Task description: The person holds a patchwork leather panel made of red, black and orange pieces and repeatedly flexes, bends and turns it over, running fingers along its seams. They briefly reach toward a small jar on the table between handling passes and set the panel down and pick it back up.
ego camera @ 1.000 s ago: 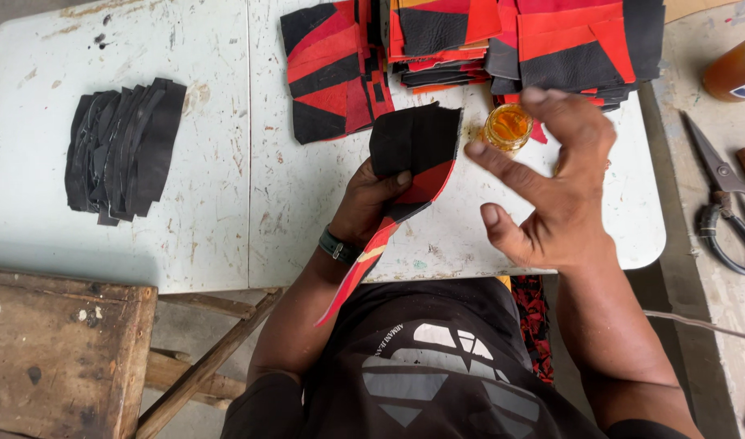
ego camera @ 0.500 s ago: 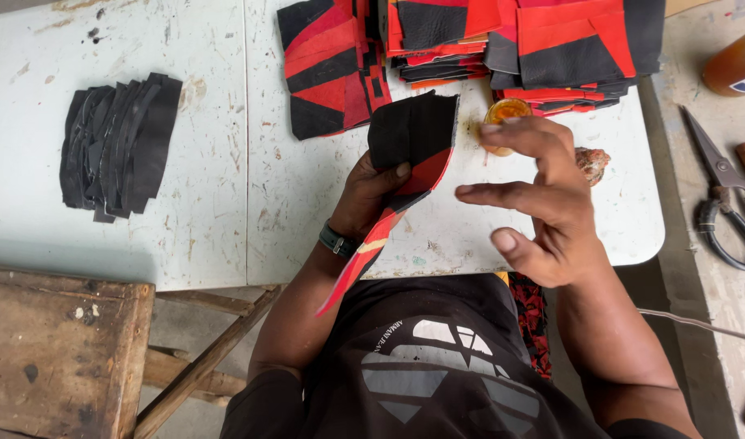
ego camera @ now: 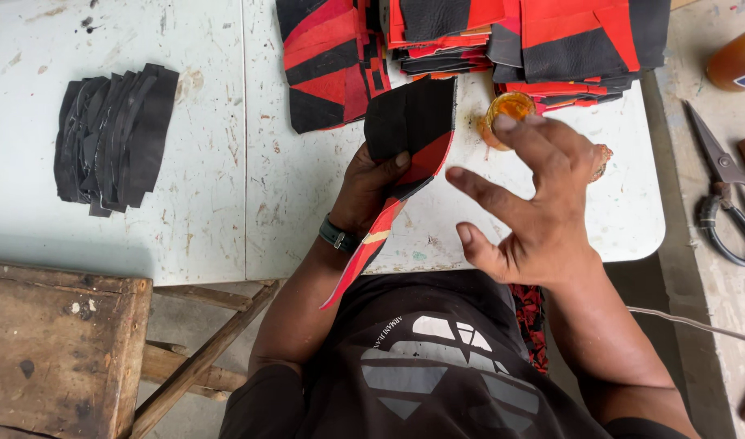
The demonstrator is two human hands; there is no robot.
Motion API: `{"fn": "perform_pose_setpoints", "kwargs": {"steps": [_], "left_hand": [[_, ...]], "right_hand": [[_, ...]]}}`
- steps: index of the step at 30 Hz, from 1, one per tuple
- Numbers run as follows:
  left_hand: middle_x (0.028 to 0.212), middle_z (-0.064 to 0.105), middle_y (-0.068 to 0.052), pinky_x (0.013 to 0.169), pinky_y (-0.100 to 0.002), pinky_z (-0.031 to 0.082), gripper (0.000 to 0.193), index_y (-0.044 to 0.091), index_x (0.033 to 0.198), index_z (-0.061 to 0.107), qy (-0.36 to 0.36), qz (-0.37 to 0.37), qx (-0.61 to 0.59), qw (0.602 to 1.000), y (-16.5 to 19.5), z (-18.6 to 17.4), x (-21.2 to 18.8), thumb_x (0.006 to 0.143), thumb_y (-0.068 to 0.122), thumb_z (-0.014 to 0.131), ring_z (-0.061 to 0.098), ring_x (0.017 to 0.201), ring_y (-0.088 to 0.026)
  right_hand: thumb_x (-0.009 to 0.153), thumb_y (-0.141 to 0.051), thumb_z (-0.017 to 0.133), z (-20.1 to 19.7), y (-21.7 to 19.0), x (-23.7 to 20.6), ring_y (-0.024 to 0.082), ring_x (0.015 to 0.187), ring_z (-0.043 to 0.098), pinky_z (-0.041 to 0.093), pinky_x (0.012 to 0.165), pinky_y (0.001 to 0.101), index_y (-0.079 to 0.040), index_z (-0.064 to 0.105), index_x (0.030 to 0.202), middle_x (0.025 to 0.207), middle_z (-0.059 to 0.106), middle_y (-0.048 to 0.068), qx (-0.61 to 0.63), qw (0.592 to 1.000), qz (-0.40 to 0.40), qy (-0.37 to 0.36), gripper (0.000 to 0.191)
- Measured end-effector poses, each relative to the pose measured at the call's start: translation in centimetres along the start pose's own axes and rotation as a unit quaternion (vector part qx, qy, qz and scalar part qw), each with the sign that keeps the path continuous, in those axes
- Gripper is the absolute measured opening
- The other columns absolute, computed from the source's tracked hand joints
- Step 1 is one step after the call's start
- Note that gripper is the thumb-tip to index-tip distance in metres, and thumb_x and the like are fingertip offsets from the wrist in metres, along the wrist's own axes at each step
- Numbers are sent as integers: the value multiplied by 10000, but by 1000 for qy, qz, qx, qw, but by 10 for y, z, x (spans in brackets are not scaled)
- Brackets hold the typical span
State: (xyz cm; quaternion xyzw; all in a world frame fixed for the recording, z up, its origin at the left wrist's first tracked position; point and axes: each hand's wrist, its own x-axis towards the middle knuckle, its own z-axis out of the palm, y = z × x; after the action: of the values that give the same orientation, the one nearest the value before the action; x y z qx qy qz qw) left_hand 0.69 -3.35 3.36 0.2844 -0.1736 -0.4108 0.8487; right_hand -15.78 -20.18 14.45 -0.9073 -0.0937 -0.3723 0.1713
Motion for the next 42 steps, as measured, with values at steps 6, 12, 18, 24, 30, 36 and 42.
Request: {"fn": "perform_pose_setpoints", "kwargs": {"steps": [6, 12, 18, 24, 30, 36, 42], "left_hand": [[1340, 679, -101, 1048, -355, 546, 365, 41, 1394, 595, -7, 8, -10, 1000, -2, 8, 0, 1039, 52, 681, 657, 1206, -196], [1352, 676, -97, 1077, -372, 532, 363, 51, 1403, 597, -16, 28, 27, 999, -7, -5, 5, 1048, 48, 676, 645, 1236, -199], [1369, 672, -94, 1091, -367, 545, 368, 53, 1407, 593, -19, 35, 28, 999, -11, -14, 6, 1053, 51, 690, 646, 1254, -190], [1363, 671, -96, 1063, -377, 561, 385, 58, 1407, 587, -28, 42, 22, 998, -4, -3, 5, 1038, 63, 695, 657, 1239, -199], [1368, 668, -103, 1063, -376, 566, 369, 42, 1401, 588, -41, 45, 6, 998, -2, 0, 4, 1048, 58, 694, 660, 1241, -204], [1367, 670, -114, 1079, -396, 564, 364, 46, 1392, 590, -60, 33, 11, 998, -4, -3, 4, 1045, 70, 699, 660, 1251, -209], [1367, 670, -113, 1083, -395, 559, 375, 46, 1388, 593, -55, 24, 25, 998, -7, -8, 1, 1033, 78, 709, 655, 1255, -207]], "right_hand": [[889, -450, 698, 8, -13, -2, 416, 1317, 413, 313, 1128, 548, -120, 730, 1332, 1458, 468, 235, 11, 999, 14, -33, 554], [905, -429, 676, 11, -7, -9, 403, 1357, 411, 314, 1162, 540, -108, 765, 1303, 1478, 459, 242, 20, 1000, 24, -4, 519], [917, -437, 657, 6, -9, -14, 347, 1379, 443, 397, 1150, 460, -84, 768, 1251, 1493, 468, 194, 142, 987, 72, 2, 499], [888, -434, 676, 3, -9, -8, 345, 1360, 439, 369, 1178, 490, -62, 774, 1197, 1470, 483, 206, 115, 991, 74, -2, 494], [879, -440, 683, 3, -22, -7, 366, 1409, 420, 376, 1211, 500, -59, 777, 1175, 1445, 471, 210, 149, 987, 53, -8, 492], [899, -441, 697, 3, -1, -3, 344, 1414, 442, 379, 1148, 442, -41, 776, 1260, 1472, 457, 202, 108, 990, 94, 10, 544], [862, -438, 687, 6, 16, 13, 400, 1431, 426, 375, 1207, 496, -15, 717, 1335, 1506, 426, 224, 109, 989, 94, 16, 635]]}}
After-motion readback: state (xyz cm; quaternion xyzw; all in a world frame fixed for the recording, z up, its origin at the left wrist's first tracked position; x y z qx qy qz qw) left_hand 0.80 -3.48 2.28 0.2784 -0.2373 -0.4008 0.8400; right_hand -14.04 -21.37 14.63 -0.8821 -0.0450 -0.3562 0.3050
